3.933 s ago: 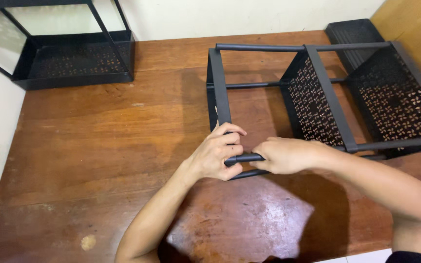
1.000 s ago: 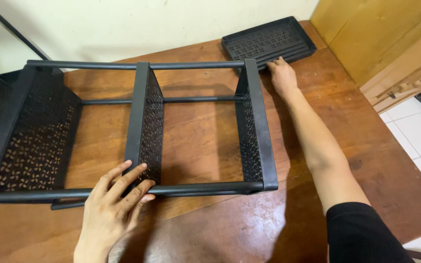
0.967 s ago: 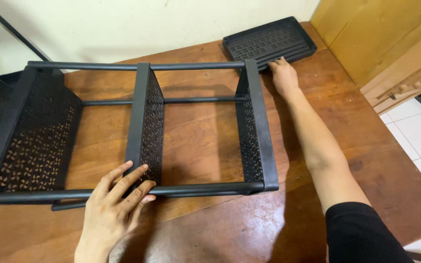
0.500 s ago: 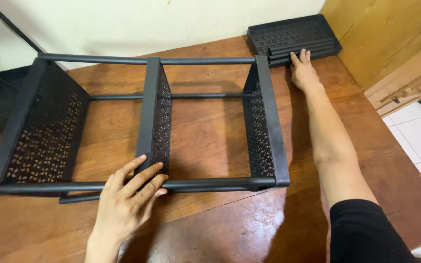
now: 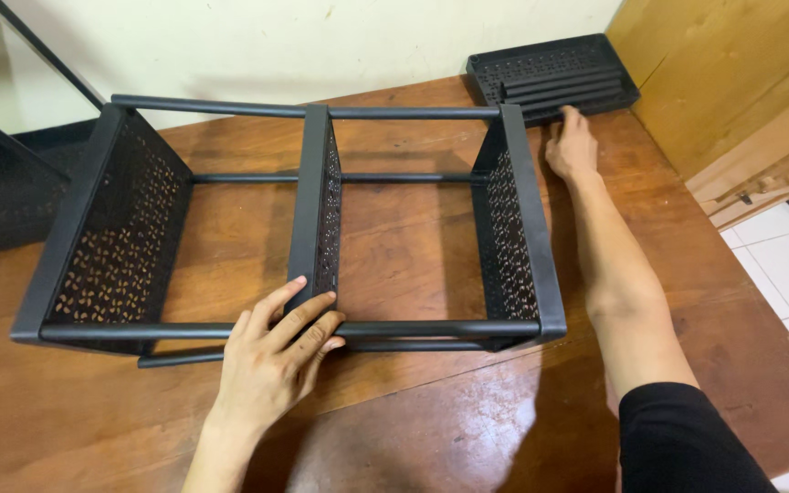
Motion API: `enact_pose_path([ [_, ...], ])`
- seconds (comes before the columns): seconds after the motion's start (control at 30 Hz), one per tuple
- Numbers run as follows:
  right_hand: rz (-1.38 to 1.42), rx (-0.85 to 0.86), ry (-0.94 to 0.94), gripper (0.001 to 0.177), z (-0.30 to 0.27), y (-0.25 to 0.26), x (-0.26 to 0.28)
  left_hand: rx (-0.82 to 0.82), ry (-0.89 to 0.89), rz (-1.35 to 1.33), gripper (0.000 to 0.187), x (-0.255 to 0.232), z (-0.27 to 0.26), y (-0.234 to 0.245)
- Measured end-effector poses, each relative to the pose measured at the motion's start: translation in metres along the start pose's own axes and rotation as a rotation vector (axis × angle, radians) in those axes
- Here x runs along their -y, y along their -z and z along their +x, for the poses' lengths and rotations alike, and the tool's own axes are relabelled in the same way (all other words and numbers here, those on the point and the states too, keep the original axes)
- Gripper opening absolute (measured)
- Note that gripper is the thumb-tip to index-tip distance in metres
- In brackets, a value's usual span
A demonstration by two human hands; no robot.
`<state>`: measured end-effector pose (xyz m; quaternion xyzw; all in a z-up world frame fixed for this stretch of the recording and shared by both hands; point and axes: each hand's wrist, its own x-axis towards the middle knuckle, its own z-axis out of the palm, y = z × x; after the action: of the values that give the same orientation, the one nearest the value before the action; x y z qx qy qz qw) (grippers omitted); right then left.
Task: The person assembles a black metal shelving unit by inserting rods into perforated side panels and securing them by hand. The person repeatedly adjusts and repositions the frame to align and tighten the connections.
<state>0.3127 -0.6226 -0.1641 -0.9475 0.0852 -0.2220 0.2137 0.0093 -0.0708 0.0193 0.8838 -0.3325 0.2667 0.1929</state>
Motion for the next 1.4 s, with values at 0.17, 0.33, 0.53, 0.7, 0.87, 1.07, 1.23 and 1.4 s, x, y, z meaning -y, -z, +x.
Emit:
enact_pose_path([
  [0.17,0.173,-0.159,0.412,0.056,-0.008,0.029,0.047,-0.028,-0.039,0.001,0.024,-0.003,0.002,-0.002],
  [0.33,0.626,0.203,0.285,0.027,-0.064,0.145,0.119,-0.039,-0.065,-0.025,0.023,-0.018,0.007,-0.023],
  [0.53,0.066,0.217,0.714,0.038,-0.158,0.302,0.202,0.012,-0.125,-0.166,0.055,-0.06,0.041,-0.055],
  [0.7,-0.114,0.36,0.816,0.069,-0.219,0.297,0.248,0.112,-0.252,-0.337,0.075,-0.087,0.077,-0.048],
  [0.87,-0.201,0.403,0.724,0.065,-0.244,0.256,0.254,0.33,-0.176,-0.042,0.058,-0.023,0.052,0.024],
  [1.07,-0.325,0.462,0.526,0.048,-0.245,0.246,0.249,0.232,-0.053,-0.129,0.039,0.064,-0.023,0.064],
  [1.23,-0.248,0.154,0.858,0.077,-0.257,0.253,0.279,0.143,-0.126,-0.024,0.032,0.045,-0.026,0.023],
  [1.4,-0.17,0.309,0.92,0.052,-0.28,0.226,0.323,0.117,-0.359,-0.148,0.034,-0.004,0.005,-0.022],
])
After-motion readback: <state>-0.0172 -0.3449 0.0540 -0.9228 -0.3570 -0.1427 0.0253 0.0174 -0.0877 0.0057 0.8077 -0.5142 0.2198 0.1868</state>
